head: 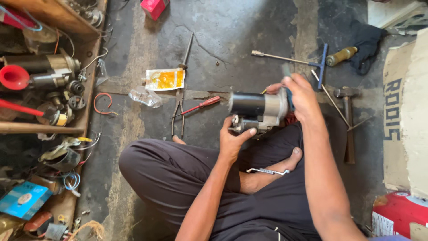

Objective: The person sits on the floor and uses a file to smooth the surface of a cylindrical motor component. They rotate the part to file different sections and occasionally wipe it with a cloth.

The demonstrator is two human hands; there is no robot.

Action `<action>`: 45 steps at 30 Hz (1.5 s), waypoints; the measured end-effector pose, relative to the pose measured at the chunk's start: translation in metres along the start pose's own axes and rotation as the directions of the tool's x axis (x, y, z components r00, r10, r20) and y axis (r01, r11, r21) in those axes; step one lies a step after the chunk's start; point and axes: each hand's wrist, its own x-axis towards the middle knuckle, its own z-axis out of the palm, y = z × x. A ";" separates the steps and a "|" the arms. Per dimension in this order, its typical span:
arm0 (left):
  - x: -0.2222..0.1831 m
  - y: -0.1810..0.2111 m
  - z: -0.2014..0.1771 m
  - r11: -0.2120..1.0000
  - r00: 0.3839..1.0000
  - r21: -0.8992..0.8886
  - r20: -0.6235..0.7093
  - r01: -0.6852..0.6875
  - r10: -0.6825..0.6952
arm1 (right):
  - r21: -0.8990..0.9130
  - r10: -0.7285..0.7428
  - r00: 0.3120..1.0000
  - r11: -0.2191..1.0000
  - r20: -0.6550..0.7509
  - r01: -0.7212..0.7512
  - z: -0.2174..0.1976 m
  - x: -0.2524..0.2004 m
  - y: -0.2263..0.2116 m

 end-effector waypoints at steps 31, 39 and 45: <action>0.109 0.108 0.065 0.619 0.687 0.647 0.691 -0.446 -0.227 | 0.135 -0.007 0.927 0.989 -0.375 0.062 -0.046 -0.174 0.069; 0.088 0.096 0.072 0.436 0.767 0.737 0.625 -0.517 -0.147 | 0.033 -0.003 0.941 0.999 -0.338 0.014 -0.031 -0.170 0.053; 0.031 0.095 0.081 0.184 0.659 0.634 0.732 -0.751 0.170 | 0.017 0.027 0.930 1.000 -0.367 -0.022 -0.038 -0.166 0.040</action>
